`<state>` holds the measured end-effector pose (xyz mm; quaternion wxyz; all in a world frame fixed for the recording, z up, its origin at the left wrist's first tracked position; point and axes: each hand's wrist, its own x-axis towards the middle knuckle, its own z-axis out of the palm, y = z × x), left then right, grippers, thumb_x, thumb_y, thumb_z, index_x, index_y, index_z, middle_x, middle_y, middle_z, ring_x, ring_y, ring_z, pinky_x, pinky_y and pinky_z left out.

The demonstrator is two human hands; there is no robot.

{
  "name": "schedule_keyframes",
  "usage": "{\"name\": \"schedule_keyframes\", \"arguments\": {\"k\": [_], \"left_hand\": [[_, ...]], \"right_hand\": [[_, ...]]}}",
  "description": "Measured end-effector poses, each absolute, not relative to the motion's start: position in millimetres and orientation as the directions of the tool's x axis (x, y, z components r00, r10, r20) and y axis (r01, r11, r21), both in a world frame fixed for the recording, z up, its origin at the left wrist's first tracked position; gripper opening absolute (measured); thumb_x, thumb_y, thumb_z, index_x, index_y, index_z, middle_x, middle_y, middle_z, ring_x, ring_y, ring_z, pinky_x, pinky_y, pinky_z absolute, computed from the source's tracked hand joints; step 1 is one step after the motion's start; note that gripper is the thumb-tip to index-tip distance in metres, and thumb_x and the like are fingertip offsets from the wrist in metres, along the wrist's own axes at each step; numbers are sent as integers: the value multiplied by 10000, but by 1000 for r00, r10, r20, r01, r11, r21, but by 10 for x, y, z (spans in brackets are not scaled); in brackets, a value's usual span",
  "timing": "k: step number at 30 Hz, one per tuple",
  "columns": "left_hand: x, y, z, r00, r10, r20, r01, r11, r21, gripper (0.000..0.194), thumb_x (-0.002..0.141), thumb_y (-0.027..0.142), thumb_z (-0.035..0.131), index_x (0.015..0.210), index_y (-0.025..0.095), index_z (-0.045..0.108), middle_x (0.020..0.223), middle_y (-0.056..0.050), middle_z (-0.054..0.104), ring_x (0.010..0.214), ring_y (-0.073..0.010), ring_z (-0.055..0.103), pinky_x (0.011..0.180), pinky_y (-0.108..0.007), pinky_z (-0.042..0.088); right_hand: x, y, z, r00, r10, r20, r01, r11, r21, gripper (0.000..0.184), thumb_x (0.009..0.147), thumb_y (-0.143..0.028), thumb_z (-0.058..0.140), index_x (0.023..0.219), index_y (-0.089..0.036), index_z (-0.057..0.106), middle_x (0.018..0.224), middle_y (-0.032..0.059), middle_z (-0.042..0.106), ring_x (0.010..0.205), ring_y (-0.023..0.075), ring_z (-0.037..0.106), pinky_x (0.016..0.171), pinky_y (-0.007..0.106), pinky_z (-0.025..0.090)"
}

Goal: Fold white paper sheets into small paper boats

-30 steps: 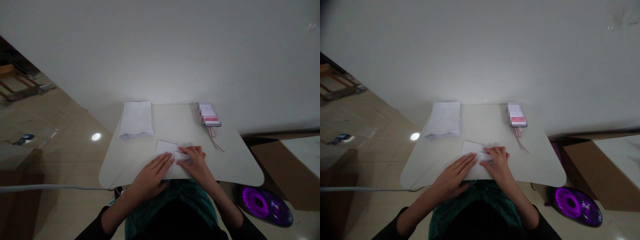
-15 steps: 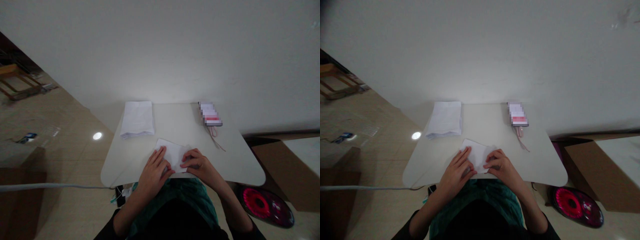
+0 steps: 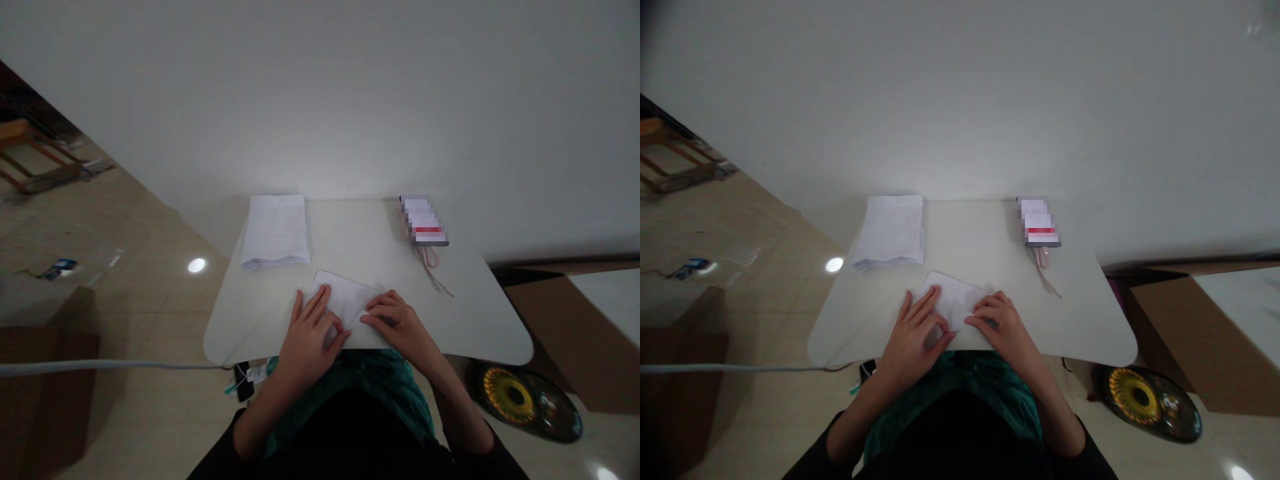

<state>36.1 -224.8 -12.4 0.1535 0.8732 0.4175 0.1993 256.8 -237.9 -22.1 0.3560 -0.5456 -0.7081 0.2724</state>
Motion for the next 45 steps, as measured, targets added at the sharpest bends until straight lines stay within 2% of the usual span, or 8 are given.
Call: {"name": "schedule_keyframes", "arguments": {"k": [6, 9, 12, 17, 22, 30, 39, 45], "left_hand": [[390, -2256, -106, 521, 822, 230, 696, -565, 442, 246, 956, 364, 513, 846, 181, 636, 1466, -131, 499, 1409, -265, 401, 1189, -626, 160], [402, -2257, -106, 499, 835, 232, 711, -548, 441, 239, 955, 347, 515, 824, 182, 628, 1454, -121, 515, 1394, -254, 424, 1191, -611, 178], [407, -2247, -124, 480, 843, 242, 718, -536, 444, 218, 942, 324, 539, 793, 185, 616, 1451, -113, 519, 1378, -246, 448, 1188, -575, 231], [423, -2232, -161, 430, 864, 263, 732, -504, 458, 167, 903, 287, 591, 761, 200, 609, 1436, -92, 537, 1348, -229, 489, 1160, -494, 335], [442, -2237, -177, 359, 890, 281, 751, -454, 480, 160, 867, 266, 622, 718, 210, 606, 1405, -76, 568, 1315, -241, 526, 1124, -490, 386], [423, -2228, -194, 350, 890, 293, 732, -455, 507, 172, 832, 242, 652, 675, 206, 591, 1388, -81, 583, 1291, -246, 549, 1119, -489, 396], [421, -2228, -195, 330, 895, 300, 721, -445, 531, 173, 815, 236, 666, 665, 210, 586, 1379, -61, 594, 1291, -240, 543, 1124, -478, 401], [394, -2215, -165, 350, 902, 252, 712, -431, 555, 187, 831, 247, 648, 666, 211, 565, 1402, -58, 576, 1313, -238, 514, 1130, -461, 400]], "right_hand": [[2376, -2387, -197, -16, 980, 198, 691, 154, -706, 367, 964, -430, 506, 696, -222, 646, 750, 41, 657, 789, 214, 542, 785, 390, 436], [2340, -2387, -195, 4, 981, 196, 747, 128, -653, 342, 967, -429, 498, 739, -215, 637, 744, 42, 631, 791, 218, 537, 778, 382, 417], [2346, -2424, -215, 12, 978, 209, 783, 121, -610, 312, 963, -426, 502, 793, -206, 641, 806, 59, 623, 830, 228, 522, 785, 380, 410], [2334, -2455, -244, 65, 976, 206, 820, 66, -569, 295, 949, -400, 536, 769, -199, 653, 831, 62, 613, 857, 233, 495, 784, 372, 382], [2232, -2392, -234, 148, 967, 206, 869, -28, -493, 299, 918, -401, 598, 700, -201, 642, 809, 40, 612, 856, 230, 494, 774, 373, 327], [2192, -2354, -249, 97, 965, 242, 891, 24, -453, 288, 924, -388, 596, 724, -188, 650, 808, 48, 615, 870, 231, 469, 764, 361, 298], [2133, -2301, -222, 171, 960, 220, 900, -62, -431, 327, 889, -424, 637, 655, -197, 662, 781, 42, 633, 890, 246, 480, 795, 381, 271], [2125, -2264, -208, 141, 972, 186, 917, -58, -395, 340, 889, -446, 634, 665, -190, 654, 816, 49, 646, 911, 252, 493, 788, 381, 265]]}}
